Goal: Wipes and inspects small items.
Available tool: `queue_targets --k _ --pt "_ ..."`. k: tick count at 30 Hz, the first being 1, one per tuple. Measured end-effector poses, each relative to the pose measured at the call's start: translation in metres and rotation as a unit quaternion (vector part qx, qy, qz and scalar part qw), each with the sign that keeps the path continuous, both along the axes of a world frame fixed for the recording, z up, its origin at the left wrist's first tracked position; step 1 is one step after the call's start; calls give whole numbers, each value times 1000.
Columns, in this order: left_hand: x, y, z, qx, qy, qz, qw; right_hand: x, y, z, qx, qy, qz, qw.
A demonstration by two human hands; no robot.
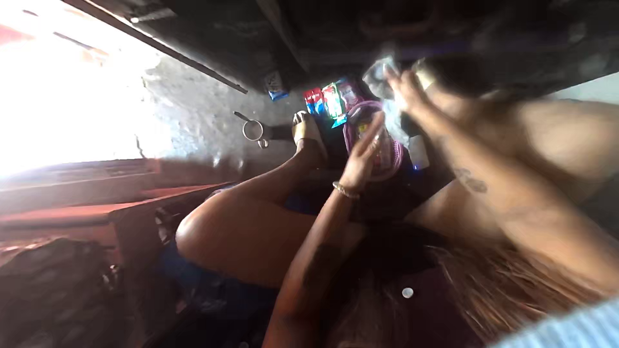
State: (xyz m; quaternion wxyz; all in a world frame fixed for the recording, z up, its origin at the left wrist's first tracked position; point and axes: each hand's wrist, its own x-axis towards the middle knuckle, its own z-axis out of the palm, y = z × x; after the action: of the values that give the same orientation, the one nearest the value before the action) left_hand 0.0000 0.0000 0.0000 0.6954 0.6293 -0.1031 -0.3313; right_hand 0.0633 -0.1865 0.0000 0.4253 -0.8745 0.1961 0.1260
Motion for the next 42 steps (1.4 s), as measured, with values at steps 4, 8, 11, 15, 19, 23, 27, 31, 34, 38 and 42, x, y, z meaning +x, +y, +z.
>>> queue_targets --k 4,8,11,15,19,23,27,31,34,38,42 --pt "31 -6 -89 271 -15 19 962 12 -46 41 -126 30 70 989" --pt "23 -47 -168 359 23 -114 926 5 -79 91 -9 -79 18 997" --pt "23 -76 -192 436 66 -105 891 -7 -79 114 205 -166 -103 959" --pt "28 -104 -196 556 120 -66 820 -7 -72 116 298 -198 -136 924" --pt "72 -120 -101 509 281 -84 809 2 -71 113 365 -172 -120 907" --pt "37 -93 -186 386 57 9 921 0 -93 79 421 -222 -109 873" --pt "59 -62 -189 198 247 147 937 -7 -119 45 457 -260 -85 847" --pt "73 -28 -117 37 264 229 936 -4 -109 39 404 -310 -82 857" --pt "93 -11 -46 -41 173 230 957 7 -90 55 409 -344 -92 840" --pt "114 3 57 -111 -13 127 986 -4 -39 170 501 -212 -140 828" --pt "120 -13 137 -102 -114 47 987 1 -3 187 457 -267 63 846"
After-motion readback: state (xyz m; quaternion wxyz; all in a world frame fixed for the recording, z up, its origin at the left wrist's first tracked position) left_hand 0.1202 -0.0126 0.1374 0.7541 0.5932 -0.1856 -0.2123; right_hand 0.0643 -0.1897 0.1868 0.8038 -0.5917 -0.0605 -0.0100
